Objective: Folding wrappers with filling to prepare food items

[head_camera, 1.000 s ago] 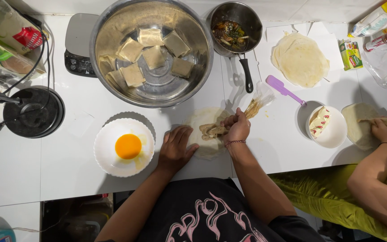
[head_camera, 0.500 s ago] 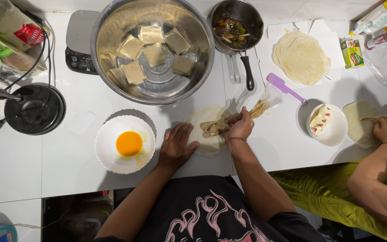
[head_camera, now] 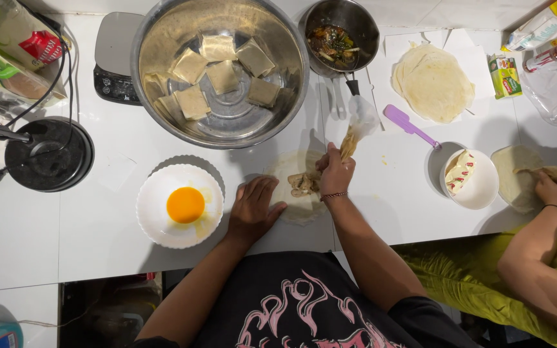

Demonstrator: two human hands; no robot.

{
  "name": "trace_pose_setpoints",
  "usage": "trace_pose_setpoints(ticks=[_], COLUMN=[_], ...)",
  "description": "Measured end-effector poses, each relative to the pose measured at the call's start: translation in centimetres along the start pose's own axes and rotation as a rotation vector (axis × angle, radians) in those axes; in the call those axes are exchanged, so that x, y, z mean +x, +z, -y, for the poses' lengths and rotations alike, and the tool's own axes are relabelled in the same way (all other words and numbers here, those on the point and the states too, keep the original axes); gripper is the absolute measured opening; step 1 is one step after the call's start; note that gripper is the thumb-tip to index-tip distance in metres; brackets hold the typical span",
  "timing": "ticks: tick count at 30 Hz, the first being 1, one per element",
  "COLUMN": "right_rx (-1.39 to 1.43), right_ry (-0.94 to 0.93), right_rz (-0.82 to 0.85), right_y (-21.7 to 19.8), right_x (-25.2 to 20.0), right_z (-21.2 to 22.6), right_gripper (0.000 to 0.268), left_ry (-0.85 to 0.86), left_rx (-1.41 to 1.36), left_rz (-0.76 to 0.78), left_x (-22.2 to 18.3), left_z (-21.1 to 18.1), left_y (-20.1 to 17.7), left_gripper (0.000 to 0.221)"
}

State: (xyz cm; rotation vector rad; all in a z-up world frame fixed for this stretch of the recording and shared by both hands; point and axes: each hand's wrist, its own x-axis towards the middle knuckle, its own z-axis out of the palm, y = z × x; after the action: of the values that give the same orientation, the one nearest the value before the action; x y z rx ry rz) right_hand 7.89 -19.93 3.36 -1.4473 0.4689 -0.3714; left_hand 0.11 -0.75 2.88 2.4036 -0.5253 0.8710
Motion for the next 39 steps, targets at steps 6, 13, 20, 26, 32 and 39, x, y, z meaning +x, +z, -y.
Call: trace_pose_setpoints(ticks=[6, 13, 20, 26, 32, 39], right_rx=[-0.191, 0.045, 0.493, 0.766, 0.666, -0.302], right_ry=[-0.157, -0.171, 0.086, 0.506, 0.233, 0.113], right_rz=[0.114, -0.080, -0.297, -0.378, -0.383, -0.631], right_y=[-0.8, -0.9, -2.1, -5.2, -21.2, -35.7], right_x=[-0.9, -1.9, -0.4, -1.3, 7.2, 17.1], right_z=[0.3, 2.7, 0.4, 3.5, 6.4, 4.0], right_gripper=[0.049, 0.046, 0.035, 0.032, 0.037, 0.032], left_ry=[0.008, 0.020, 0.017, 0.014, 0.001, -0.220], left_rx=[0.018, 0.058, 0.045, 0.001, -0.046, -0.178], left_rz=[-0.034, -0.051, -0.020, 0.028, 0.071, 0.318], left_x=[0.1, -0.2, -0.6, -1.4, -1.5, -1.8], left_z=[0.2, 0.2, 0.5, 0.7, 0.8, 0.8], left_y=[0.0, 0.5, 0.5, 1.1, 1.0, 1.1], left_gripper=[0.060, 0.062, 0.060, 0.057, 0.053, 0.042])
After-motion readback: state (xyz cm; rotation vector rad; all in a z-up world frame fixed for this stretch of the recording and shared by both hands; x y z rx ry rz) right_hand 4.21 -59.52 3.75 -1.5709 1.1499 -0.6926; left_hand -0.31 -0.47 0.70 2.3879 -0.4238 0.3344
